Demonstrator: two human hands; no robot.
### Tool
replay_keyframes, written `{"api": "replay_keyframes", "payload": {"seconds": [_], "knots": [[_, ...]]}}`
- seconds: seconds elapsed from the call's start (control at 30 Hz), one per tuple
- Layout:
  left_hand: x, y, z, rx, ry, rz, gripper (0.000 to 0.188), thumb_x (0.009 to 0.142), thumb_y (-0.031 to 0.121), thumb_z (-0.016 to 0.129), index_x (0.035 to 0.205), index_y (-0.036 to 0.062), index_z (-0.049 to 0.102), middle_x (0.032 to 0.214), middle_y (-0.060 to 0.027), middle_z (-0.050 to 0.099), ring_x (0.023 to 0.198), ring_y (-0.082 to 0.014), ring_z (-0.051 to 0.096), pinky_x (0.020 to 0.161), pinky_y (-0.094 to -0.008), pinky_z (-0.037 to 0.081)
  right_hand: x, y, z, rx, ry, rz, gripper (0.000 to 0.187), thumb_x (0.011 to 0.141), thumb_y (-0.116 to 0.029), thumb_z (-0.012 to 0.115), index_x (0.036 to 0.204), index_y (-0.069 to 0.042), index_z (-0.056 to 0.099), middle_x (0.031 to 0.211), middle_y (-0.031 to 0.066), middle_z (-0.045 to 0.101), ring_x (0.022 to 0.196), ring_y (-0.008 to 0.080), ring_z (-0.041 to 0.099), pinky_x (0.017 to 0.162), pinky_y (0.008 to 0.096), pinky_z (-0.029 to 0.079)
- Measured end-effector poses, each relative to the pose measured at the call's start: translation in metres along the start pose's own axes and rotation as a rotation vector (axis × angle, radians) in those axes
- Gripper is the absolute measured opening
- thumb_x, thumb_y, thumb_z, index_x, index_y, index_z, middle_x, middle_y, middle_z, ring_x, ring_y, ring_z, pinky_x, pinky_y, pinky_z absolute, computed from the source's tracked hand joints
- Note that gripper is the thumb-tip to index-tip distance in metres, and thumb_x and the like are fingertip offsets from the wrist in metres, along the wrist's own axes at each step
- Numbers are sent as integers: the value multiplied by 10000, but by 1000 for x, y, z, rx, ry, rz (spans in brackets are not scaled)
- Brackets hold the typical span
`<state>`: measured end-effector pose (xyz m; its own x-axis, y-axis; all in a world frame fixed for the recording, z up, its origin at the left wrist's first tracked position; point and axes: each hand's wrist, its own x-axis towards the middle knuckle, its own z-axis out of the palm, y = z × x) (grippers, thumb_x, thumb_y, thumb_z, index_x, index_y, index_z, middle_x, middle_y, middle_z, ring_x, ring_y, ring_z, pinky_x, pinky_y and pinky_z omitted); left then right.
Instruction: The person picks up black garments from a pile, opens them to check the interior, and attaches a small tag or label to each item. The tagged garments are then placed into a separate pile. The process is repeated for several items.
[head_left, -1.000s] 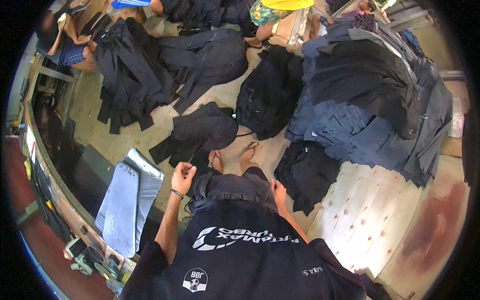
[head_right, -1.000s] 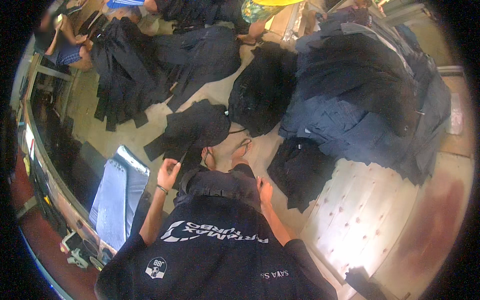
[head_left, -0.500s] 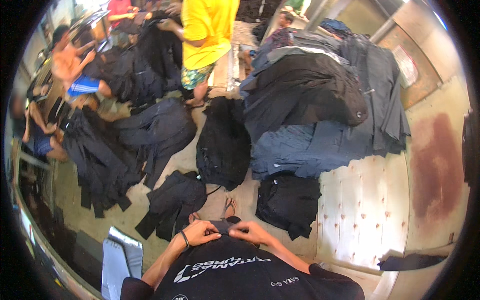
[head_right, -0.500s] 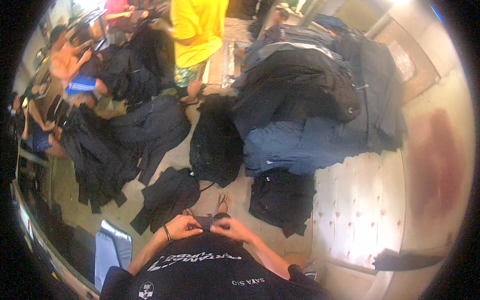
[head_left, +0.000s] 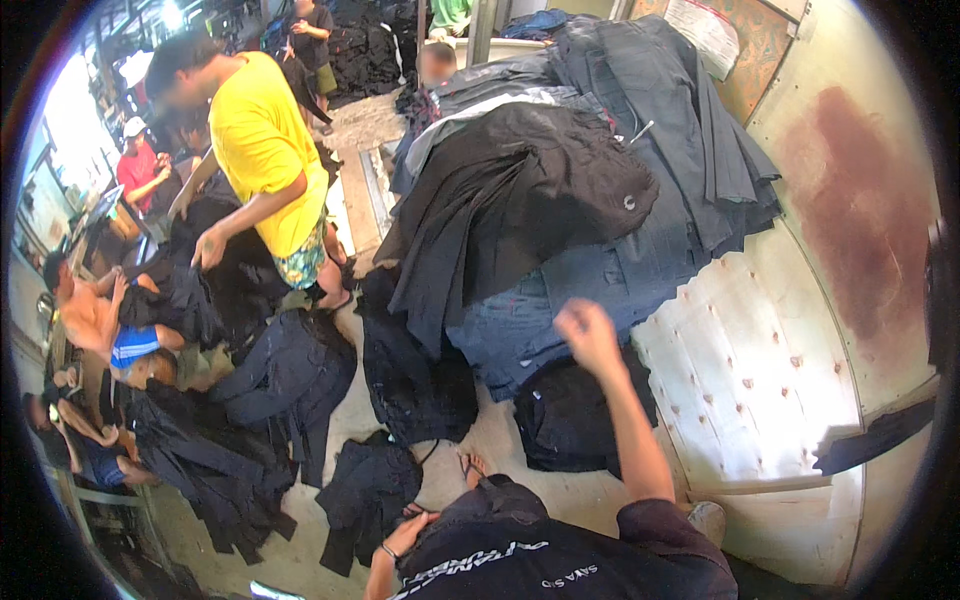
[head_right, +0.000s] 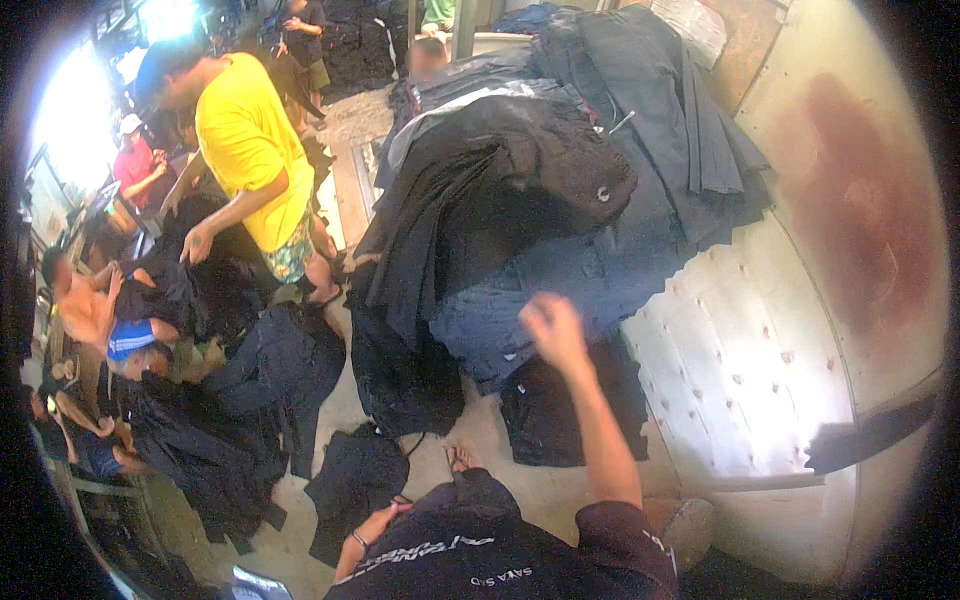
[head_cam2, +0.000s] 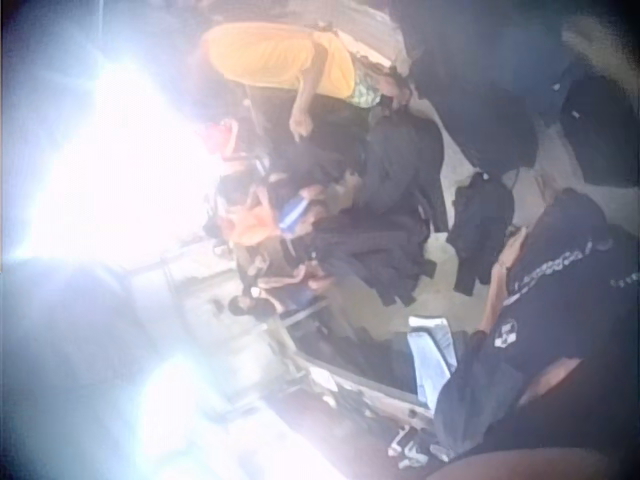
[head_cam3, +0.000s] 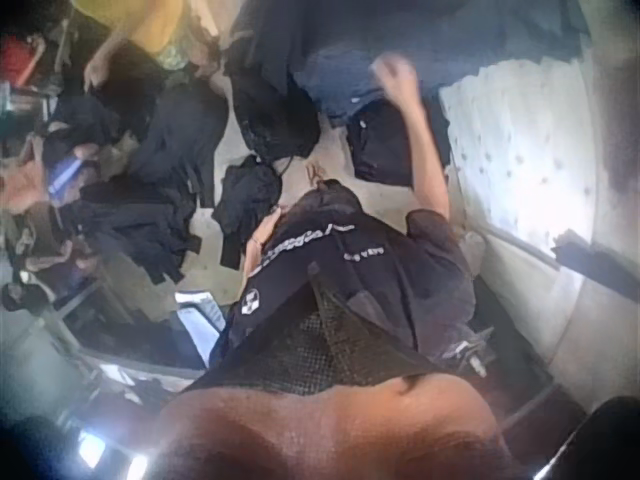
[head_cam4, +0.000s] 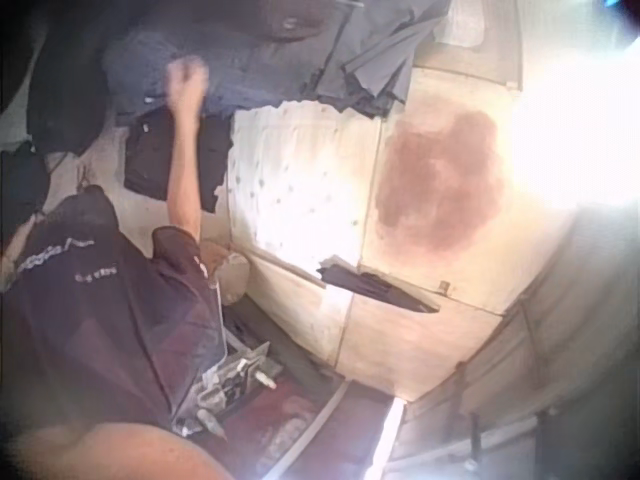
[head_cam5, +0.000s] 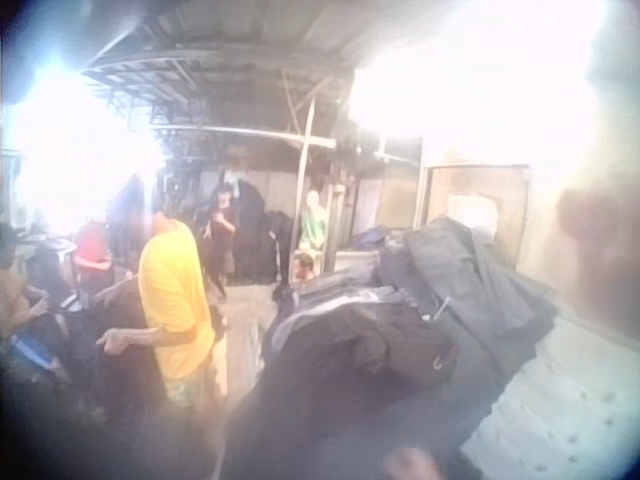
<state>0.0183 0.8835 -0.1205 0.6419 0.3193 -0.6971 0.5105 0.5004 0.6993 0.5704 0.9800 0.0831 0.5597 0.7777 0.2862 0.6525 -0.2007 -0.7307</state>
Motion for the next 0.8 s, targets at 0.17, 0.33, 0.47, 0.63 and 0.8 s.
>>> {"api": "replay_keyframes", "payload": {"seconds": [0.17,0.33,0.47,0.63,0.8], "knots": [[22,-62,-7,323,340,-320,693,937,656,657,1253,47,748,1241,-168,749,1193,-310,688,1036,-379,504,211,55,-90,-77,676,122,638,900,-401,784,1271,95,631,1227,316,674,1120,405,673,977,475,519],[49,-86,0,336,757,-37,422,897,446,787,877,39,679,777,-159,709,777,-350,709,741,-458,558,308,78,-89,381,560,490,836,788,-495,905,1233,164,646,1231,257,695,1102,316,683,910,424,546],[73,-103,-1,278,945,-127,398,902,427,777,873,41,681,801,-188,716,787,-388,713,756,-473,563,337,90,-87,554,542,547,846,702,-486,970,1097,208,693,1127,226,730,1007,272,704,860,426,554],[71,-127,4,372,845,-375,412,872,458,792,889,48,747,861,-192,758,879,-390,743,844,-483,576,332,107,-103,-156,535,600,964,681,-563,951,1204,194,665,1259,282,703,1151,362,703,988,455,548],[58,-144,13,9,939,-450,406,912,422,780,893,16,777,771,-137,764,676,-272,751,746,-410,612,326,119,-106,485,375,706,1015,675,-493,978,1307,207,601,1317,272,679,1212,366,678,1016,472,543]]}}
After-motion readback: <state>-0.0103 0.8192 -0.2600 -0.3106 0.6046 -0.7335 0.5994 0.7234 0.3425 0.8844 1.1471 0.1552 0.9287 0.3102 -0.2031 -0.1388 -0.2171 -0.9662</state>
